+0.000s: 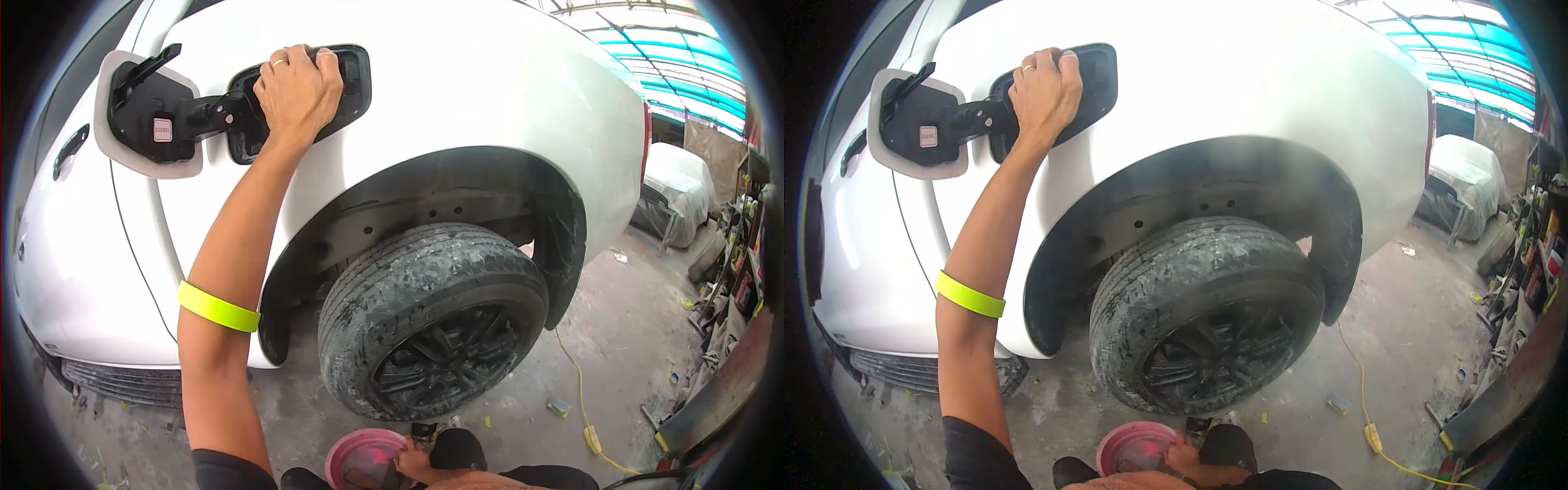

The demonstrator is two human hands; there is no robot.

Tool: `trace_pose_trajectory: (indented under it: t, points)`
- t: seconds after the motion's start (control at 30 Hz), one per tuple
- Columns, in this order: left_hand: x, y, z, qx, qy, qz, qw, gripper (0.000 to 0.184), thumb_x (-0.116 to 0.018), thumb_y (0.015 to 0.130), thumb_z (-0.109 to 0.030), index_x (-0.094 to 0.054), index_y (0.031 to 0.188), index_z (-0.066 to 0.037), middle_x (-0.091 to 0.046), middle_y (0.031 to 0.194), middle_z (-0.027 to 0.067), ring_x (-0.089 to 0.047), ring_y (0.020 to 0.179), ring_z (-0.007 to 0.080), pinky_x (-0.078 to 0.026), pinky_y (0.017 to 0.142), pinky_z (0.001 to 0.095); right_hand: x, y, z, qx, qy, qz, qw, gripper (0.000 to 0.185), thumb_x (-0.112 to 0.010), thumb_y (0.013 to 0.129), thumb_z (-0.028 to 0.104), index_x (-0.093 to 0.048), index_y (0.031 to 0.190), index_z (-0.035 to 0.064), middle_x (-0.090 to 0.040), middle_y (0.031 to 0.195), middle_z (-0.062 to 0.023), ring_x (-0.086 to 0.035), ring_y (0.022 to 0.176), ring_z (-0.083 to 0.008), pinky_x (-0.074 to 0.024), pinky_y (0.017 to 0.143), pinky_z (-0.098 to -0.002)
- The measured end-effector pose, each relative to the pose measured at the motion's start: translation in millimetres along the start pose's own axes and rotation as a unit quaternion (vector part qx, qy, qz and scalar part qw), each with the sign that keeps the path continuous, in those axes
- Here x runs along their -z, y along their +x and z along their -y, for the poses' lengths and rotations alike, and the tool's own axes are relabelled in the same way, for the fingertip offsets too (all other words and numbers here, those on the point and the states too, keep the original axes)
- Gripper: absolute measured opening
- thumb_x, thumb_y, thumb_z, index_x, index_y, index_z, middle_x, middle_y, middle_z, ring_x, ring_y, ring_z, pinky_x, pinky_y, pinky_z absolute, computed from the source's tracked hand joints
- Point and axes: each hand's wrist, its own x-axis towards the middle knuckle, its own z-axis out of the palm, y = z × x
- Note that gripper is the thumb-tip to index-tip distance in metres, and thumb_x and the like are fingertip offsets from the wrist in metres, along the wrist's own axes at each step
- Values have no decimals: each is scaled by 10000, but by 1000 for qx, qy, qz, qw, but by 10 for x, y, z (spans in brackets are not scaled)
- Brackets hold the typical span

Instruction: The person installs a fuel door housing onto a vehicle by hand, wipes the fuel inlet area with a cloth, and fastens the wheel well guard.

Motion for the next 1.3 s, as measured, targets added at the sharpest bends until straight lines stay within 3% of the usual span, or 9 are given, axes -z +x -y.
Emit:
trace_pose_trajectory:
  t: [0.03,0.13,0.3,0.6,0.7,0.87,1.07,1.23,1.3]
  points:
    - [-71,-29,-1,24,12,21,999,505,-439,913,-311,-548,1203,87,-482,1338,295,-421,1250,421,-278,1065,542,-9,5,0,1,1,1,1000,332,-621,844,393,-720,987,110,-293,1493,-178,-528,1112,-432,-555,787,-502]
    - [-156,-145,-118,88,42,27,995,533,-465,903,-271,-476,1273,111,-417,1371,323,-373,1280,439,-271,1068,543,-73,5,-35,18,-15,-24,999,328,-626,839,394,-726,958,106,-309,1493,-187,-528,1114,-434,-558,766,-510]
    - [-388,-260,57,30,96,-47,994,521,-544,862,-203,-463,1277,102,-388,1379,313,-345,1291,429,-239,1077,554,-120,30,-42,15,-4,-36,999,334,-643,823,409,-738,931,107,-324,1491,-199,-527,1113,-429,-557,750,-505]
    - [-243,-164,-49,-6,62,8,998,483,-568,840,-172,-562,1316,-88,-455,1383,237,-378,1293,424,-313,1038,569,0,9,-27,14,12,23,1000,375,-638,833,424,-729,978,90,-305,1482,-200,-500,1140,-427,-558,765,-497]
    - [-308,-176,-141,-26,55,11,998,494,-570,811,-133,-606,1289,-253,-484,1365,211,-391,1281,427,-331,1027,563,-20,-8,-20,4,0,10,1000,373,-632,839,427,-736,964,92,-313,1472,-186,-498,1148,-418,-548,801,-506]
    - [-300,-185,-225,-156,54,-13,986,333,-533,829,-91,-726,1098,-130,-534,1322,205,-444,1223,372,-321,1017,496,-70,34,-6,-1,-23,14,1000,375,-621,846,434,-746,965,102,-295,1498,-180,-493,1180,-404,-534,842,-511]
    - [-69,-221,-190,-191,74,42,978,331,-563,811,-86,-722,1100,-105,-544,1324,207,-403,1293,358,-285,1045,497,-128,49,-22,-32,6,40,999,383,-604,829,435,-758,1015,137,-287,1531,-186,-490,1179,-483,-499,893,-558]
    - [187,-208,-30,-144,6,98,985,282,-612,824,-122,-703,1089,-91,-590,1278,187,-583,1114,377,-468,933,478,-46,16,0,-23,13,59,998,392,-581,846,429,-743,1041,130,-281,1529,-179,-485,1170,-502,-499,884,-569]
    - [265,48,272,-171,115,74,976,241,-589,872,-152,-662,1071,-38,-640,1157,193,-641,977,376,-518,853,472,-96,24,31,-31,-20,32,999,405,-589,864,465,-763,965,113,-242,1549,-172,-474,1227,-423,-525,852,-510]
